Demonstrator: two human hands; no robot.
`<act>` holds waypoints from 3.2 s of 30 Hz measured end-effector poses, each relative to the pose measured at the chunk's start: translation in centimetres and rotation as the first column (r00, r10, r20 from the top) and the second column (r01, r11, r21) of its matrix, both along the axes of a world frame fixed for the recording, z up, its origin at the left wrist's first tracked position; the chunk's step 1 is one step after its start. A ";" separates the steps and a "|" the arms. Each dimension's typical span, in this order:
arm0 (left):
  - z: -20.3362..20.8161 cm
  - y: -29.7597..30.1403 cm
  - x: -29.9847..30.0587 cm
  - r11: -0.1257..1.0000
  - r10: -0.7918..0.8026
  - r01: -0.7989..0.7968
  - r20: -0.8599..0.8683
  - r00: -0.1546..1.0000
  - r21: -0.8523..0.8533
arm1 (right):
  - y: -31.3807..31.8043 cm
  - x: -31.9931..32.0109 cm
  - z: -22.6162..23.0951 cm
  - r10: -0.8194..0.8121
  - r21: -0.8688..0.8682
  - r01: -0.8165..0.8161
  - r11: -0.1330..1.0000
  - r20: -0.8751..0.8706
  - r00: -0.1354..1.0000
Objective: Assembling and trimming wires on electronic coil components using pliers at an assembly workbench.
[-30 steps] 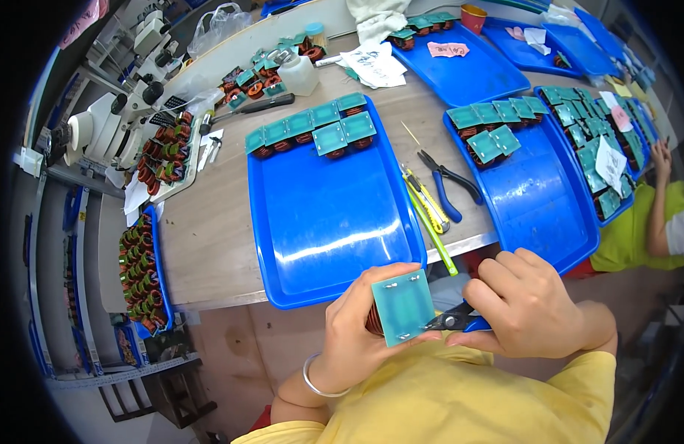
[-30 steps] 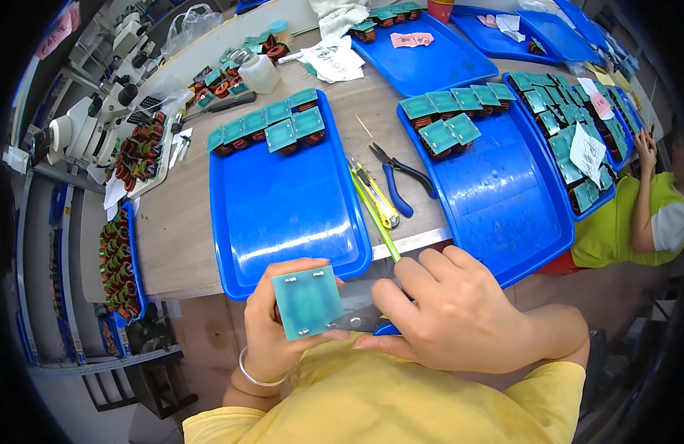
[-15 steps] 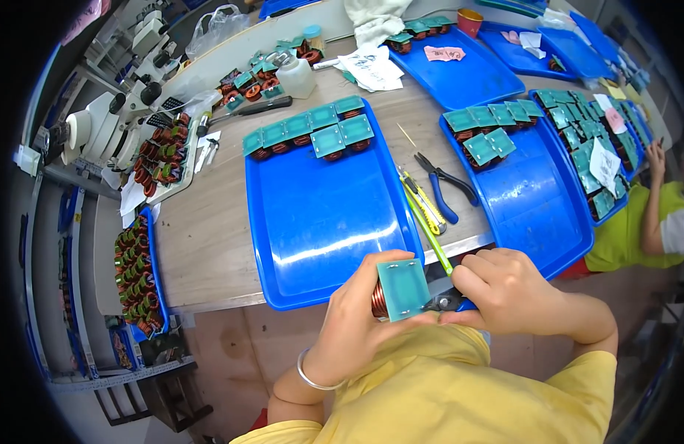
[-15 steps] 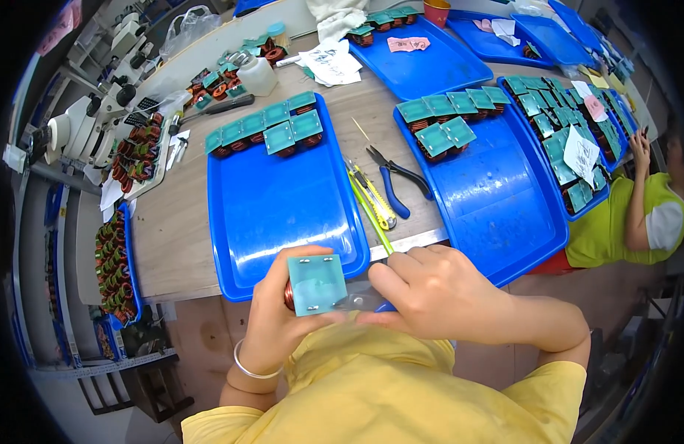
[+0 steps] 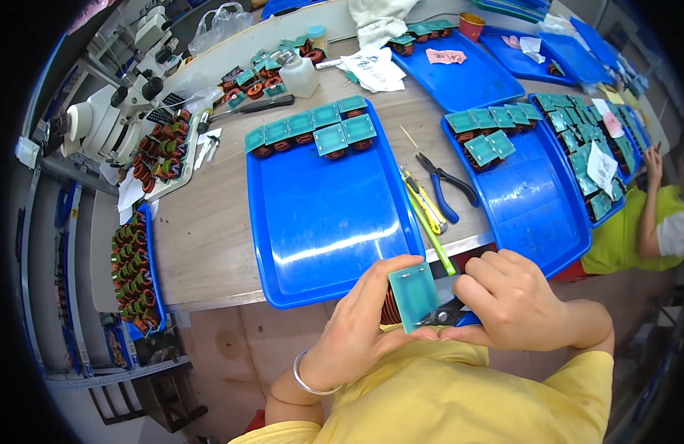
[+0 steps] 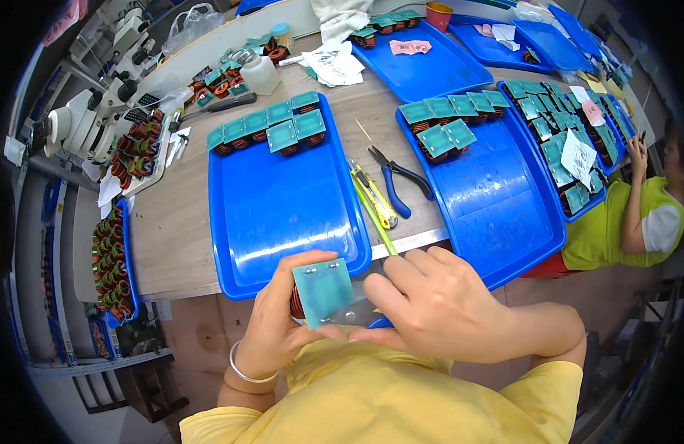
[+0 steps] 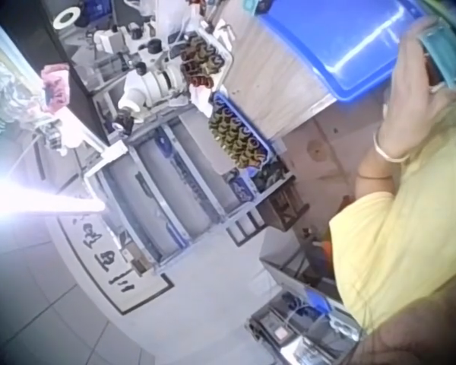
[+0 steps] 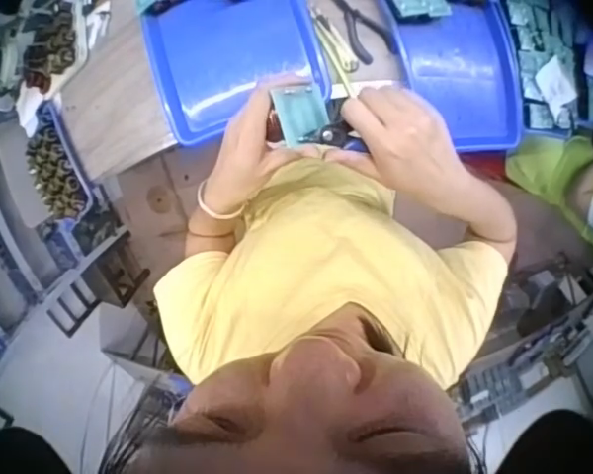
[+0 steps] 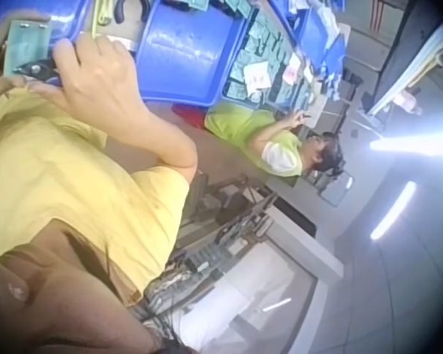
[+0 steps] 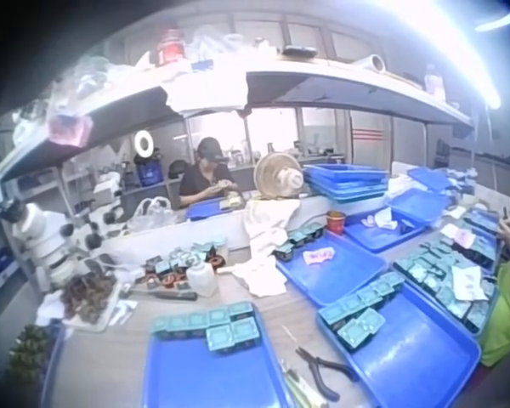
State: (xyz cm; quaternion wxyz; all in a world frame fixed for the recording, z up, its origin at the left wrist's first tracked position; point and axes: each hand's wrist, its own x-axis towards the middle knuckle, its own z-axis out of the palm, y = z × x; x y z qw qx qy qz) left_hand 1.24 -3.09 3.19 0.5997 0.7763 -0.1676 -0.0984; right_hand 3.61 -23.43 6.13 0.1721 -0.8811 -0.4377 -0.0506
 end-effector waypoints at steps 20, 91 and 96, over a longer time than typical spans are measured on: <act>0.8 0.0 -0.1 0.992 -0.116 0.109 0.120 0.986 0.061 | -1.5 0.3 -0.6 -0.009 0.115 0.010 0.993 -0.012 1.000; -5.0 -0.5 0.8 0.165 -0.660 -0.076 -0.167 0.732 -0.983 | -1.0 -0.3 -3.5 -0.213 0.118 0.350 0.929 -0.602 0.769; -5.0 -0.3 0.9 0.453 -0.591 -0.050 -0.342 0.731 -0.890 | -0.2 0.0 -3.1 0.070 0.605 0.367 0.707 -0.576 0.815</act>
